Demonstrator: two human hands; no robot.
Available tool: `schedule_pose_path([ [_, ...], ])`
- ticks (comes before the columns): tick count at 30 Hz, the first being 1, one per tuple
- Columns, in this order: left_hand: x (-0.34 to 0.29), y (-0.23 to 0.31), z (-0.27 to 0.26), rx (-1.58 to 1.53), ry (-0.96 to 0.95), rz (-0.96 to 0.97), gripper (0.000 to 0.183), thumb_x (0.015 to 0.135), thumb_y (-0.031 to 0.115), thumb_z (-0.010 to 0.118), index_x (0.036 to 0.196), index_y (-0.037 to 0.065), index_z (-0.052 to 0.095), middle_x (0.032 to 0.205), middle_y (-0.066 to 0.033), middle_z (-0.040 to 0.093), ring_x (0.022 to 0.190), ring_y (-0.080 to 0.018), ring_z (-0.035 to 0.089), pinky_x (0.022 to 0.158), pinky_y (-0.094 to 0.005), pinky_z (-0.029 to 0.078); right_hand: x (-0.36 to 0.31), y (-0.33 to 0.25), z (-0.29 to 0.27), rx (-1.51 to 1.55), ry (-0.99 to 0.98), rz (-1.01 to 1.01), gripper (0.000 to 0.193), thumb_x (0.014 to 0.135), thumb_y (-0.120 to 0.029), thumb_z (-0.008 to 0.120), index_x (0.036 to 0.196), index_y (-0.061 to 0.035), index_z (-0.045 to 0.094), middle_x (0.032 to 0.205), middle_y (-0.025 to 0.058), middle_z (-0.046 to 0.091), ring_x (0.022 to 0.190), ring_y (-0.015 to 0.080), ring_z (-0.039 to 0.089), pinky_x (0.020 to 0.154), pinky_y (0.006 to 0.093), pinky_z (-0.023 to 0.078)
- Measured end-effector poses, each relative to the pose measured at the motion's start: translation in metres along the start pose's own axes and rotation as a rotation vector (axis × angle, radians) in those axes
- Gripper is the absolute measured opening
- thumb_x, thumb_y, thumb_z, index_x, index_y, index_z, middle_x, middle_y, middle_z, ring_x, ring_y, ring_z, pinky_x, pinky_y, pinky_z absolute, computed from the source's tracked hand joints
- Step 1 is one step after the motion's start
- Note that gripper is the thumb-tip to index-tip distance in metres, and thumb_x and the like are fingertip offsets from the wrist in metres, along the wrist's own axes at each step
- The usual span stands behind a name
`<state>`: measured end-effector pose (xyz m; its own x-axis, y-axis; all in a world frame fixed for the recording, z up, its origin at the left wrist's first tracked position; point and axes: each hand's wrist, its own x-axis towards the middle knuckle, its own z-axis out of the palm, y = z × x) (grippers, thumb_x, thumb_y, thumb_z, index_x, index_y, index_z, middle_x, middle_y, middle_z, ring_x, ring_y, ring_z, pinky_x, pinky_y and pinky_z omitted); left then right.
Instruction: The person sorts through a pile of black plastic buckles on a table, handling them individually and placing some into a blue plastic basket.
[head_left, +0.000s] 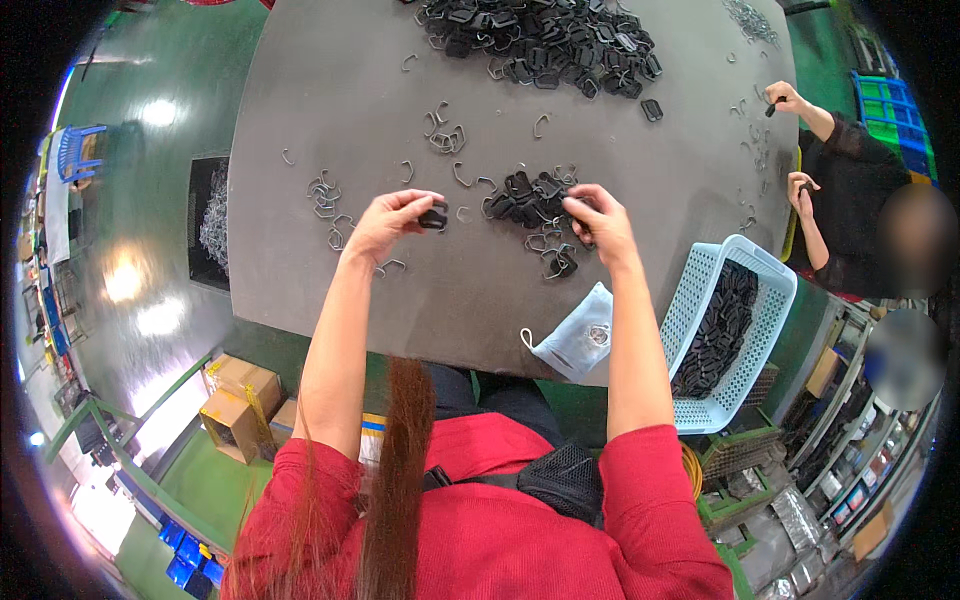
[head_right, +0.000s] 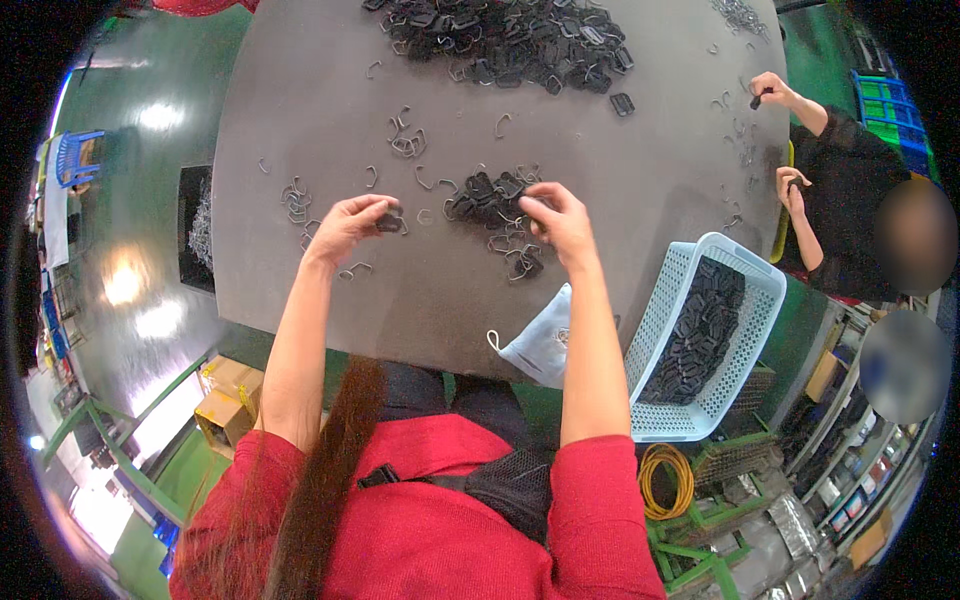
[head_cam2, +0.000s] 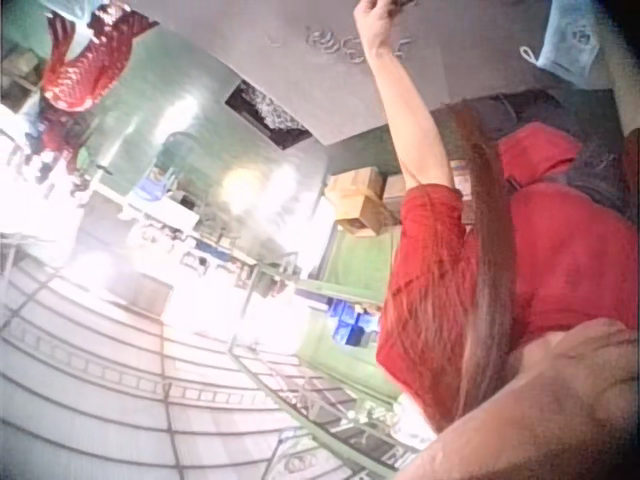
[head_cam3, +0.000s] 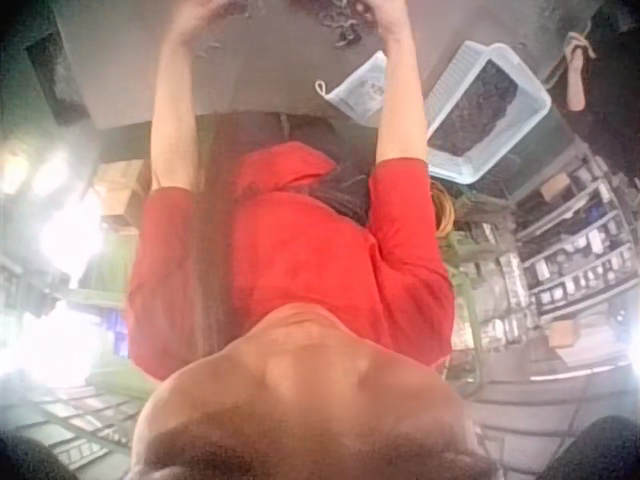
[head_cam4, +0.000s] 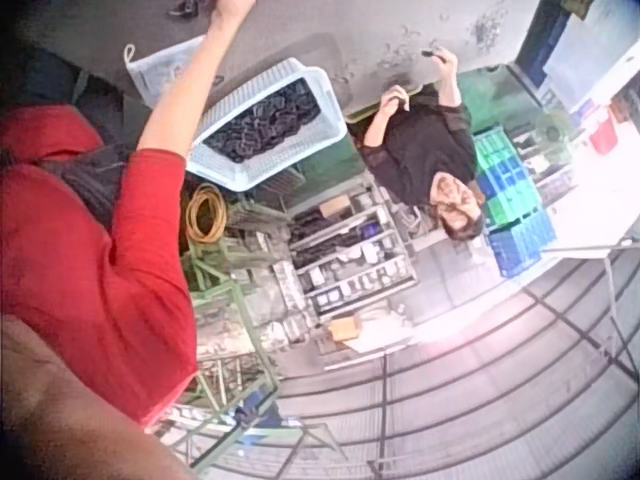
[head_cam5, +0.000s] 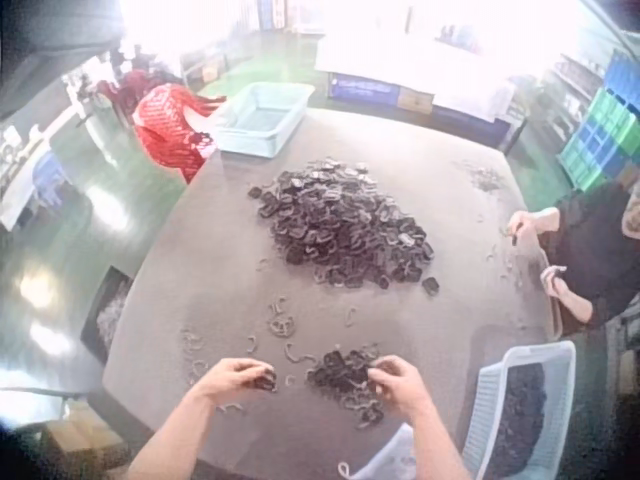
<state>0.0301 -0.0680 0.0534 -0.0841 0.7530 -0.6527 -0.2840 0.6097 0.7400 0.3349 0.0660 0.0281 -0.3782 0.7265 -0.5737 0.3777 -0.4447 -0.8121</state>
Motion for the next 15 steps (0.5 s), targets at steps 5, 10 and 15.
schedule_pose_path([
  [5,0.01,-0.003,0.028,-0.392,0.049,-0.056,0.026,0.085,0.034,0.059,0.075,0.01,0.056,0.067,0.0033,0.052,0.071,-0.0087,0.057,0.059,-0.023,0.045,0.03,-0.025,0.046,-0.933,0.133,-0.362,0.025,0.074,-0.015,0.063,0.098,-0.0164,0.059,0.1,0.0061,0.062,0.09,0.0282,0.06,0.075,0.0393,0.047],
  [10,0.035,-0.025,0.078,0.647,0.334,0.247,0.03,0.074,0.027,0.07,0.09,0.005,0.06,0.077,-0.008,0.062,0.07,-0.0173,0.058,0.064,-0.0307,0.046,0.063,-0.045,0.046,-0.472,0.213,-0.284,0.016,0.075,-0.02,0.063,0.088,-0.0107,0.066,0.088,0.0083,0.065,0.083,0.0243,0.062,0.073,0.0341,0.048],
  [15,0.039,-0.037,0.101,0.972,0.348,0.383,0.03,0.073,0.022,0.069,0.093,0.006,0.054,0.089,-0.0145,0.062,0.085,-0.0321,0.061,0.07,-0.0408,0.048,0.05,-0.042,0.003,-0.588,0.304,-0.16,0.027,0.072,-0.028,0.068,0.083,-0.0043,0.068,0.077,0.0081,0.067,0.07,0.016,0.062,0.068,0.0294,0.047],
])
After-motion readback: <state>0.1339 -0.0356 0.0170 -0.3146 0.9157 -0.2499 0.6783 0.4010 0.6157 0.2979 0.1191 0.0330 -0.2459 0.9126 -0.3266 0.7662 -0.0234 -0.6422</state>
